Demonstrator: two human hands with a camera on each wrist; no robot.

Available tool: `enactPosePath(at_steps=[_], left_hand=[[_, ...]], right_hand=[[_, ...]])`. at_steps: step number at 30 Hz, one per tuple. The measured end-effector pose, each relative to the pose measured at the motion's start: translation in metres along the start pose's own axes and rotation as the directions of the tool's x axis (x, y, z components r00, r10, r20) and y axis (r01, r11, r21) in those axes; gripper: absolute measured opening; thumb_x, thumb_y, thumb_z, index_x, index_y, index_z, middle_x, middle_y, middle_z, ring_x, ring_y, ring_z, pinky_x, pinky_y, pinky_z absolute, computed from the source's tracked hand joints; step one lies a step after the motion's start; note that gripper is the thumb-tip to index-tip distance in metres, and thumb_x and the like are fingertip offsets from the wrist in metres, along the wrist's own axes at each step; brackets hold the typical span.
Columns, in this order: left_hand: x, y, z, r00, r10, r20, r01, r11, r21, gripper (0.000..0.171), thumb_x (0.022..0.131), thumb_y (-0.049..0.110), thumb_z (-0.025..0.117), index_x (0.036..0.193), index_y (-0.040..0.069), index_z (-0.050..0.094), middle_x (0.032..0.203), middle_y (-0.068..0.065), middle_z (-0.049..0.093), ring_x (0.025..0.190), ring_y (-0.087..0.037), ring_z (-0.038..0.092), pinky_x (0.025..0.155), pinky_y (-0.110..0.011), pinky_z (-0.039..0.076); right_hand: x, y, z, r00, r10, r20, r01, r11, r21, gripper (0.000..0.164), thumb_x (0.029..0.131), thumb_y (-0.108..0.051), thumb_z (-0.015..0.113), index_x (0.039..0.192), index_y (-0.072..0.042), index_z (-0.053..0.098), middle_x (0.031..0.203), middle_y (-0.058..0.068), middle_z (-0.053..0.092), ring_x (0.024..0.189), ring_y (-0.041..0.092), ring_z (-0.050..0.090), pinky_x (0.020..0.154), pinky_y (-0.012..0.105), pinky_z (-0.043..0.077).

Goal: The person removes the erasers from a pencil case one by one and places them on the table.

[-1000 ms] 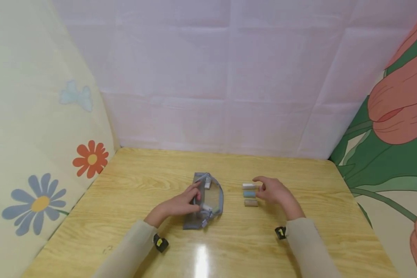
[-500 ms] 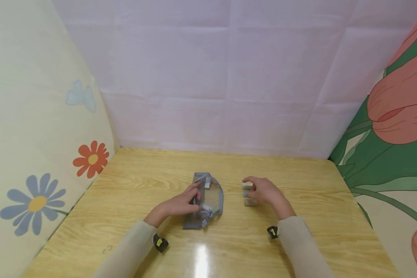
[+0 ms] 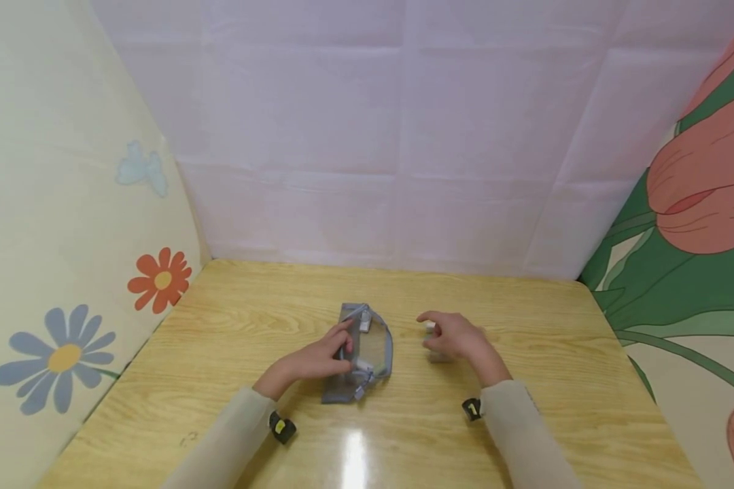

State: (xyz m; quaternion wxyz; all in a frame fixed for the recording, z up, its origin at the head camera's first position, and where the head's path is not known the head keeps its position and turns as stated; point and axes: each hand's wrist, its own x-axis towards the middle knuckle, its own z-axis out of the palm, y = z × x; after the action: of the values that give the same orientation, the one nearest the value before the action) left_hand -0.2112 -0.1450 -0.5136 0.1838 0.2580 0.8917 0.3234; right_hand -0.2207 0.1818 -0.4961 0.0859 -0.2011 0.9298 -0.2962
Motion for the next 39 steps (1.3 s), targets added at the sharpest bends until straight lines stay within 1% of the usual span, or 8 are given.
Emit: enactPosePath(at_steps=[4,8,13,16,19,24,30,39], left_hand=[[0.002,-0.004,0.002,1.000,-0.006,-0.005,0.006,1.000,0.007,0.031,0.083,0.034,0.062,0.105,0.018,0.049,0.170,-0.014,0.009,0.149,-0.041,0.028,0.086,-0.035,0.047],[0.003,-0.006,0.003,1.000,-0.012,-0.007,0.012,1.000,0.009,0.031,0.082,0.035,0.062,0.105,0.019,0.049,0.170,-0.012,0.008,0.150,-0.039,0.026,0.088,-0.035,0.046],[0.001,-0.003,0.001,1.000,0.006,-0.001,-0.006,1.000,0.010,0.031,0.082,0.032,0.062,0.105,0.016,0.048,0.169,-0.017,0.009,0.149,-0.043,0.026,0.084,-0.034,0.046],[0.000,-0.001,0.000,1.000,0.010,0.000,-0.010,1.000,0.003,0.031,0.082,0.032,0.062,0.105,0.015,0.049,0.169,-0.018,0.010,0.149,-0.043,0.027,0.081,-0.034,0.046],[0.000,0.001,0.000,1.000,0.002,0.001,-0.002,1.000,0.008,0.031,0.082,0.033,0.062,0.105,0.016,0.049,0.169,-0.017,0.010,0.149,-0.040,0.027,0.086,-0.034,0.046],[0.000,0.001,0.000,1.000,0.012,-0.007,-0.012,1.000,0.015,0.033,0.080,0.033,0.062,0.104,0.016,0.049,0.168,-0.019,0.012,0.149,-0.042,0.027,0.091,-0.038,0.046],[0.001,0.000,0.001,1.000,0.005,-0.009,-0.005,1.000,0.014,0.032,0.081,0.034,0.062,0.104,0.017,0.049,0.169,-0.017,0.011,0.150,-0.040,0.028,0.088,-0.036,0.046],[0.000,0.001,0.000,1.000,-0.002,-0.005,0.002,1.000,-0.001,0.032,0.082,0.034,0.063,0.104,0.017,0.049,0.169,-0.017,0.010,0.148,-0.041,0.031,0.086,-0.036,0.045]], right_hand=[[0.000,-0.005,0.003,1.000,-0.010,0.002,0.010,1.000,-0.007,0.046,0.093,-0.014,0.070,0.137,-0.008,0.059,0.080,-0.002,0.056,0.069,0.014,0.050,0.063,0.033,0.041],[0.000,-0.011,0.006,1.000,-0.030,0.005,0.030,1.000,0.005,0.046,0.092,-0.012,0.071,0.136,-0.006,0.059,0.077,-0.002,0.056,0.068,0.014,0.049,0.065,0.033,0.042],[0.001,-0.017,0.010,1.000,-0.026,0.015,0.026,1.000,-0.003,0.047,0.092,-0.013,0.071,0.137,-0.008,0.059,0.075,-0.003,0.057,0.065,0.012,0.051,0.064,0.032,0.043],[0.002,-0.019,0.013,0.999,-0.046,0.015,0.047,0.999,-0.002,0.046,0.091,-0.014,0.072,0.135,-0.008,0.060,0.076,-0.004,0.058,0.065,0.012,0.052,0.063,0.031,0.044],[0.003,-0.021,0.015,0.997,-0.070,0.014,0.070,0.998,-0.004,0.046,0.090,-0.015,0.072,0.134,-0.009,0.061,0.076,-0.005,0.059,0.065,0.010,0.052,0.063,0.030,0.044],[0.004,-0.024,0.020,0.996,-0.087,0.017,0.087,0.996,-0.006,0.045,0.090,-0.016,0.073,0.133,-0.010,0.062,0.077,-0.007,0.060,0.065,0.009,0.053,0.062,0.028,0.045],[0.006,-0.029,0.024,0.994,-0.106,0.040,0.106,0.994,0.017,0.046,0.089,-0.014,0.073,0.133,-0.009,0.062,0.078,-0.005,0.059,0.066,0.010,0.053,0.061,0.028,0.045],[0.009,-0.034,0.032,0.989,-0.136,0.063,0.137,0.990,-0.014,0.045,0.089,-0.015,0.074,0.132,-0.009,0.062,0.074,-0.007,0.058,0.064,0.009,0.052,0.061,0.028,0.044]])
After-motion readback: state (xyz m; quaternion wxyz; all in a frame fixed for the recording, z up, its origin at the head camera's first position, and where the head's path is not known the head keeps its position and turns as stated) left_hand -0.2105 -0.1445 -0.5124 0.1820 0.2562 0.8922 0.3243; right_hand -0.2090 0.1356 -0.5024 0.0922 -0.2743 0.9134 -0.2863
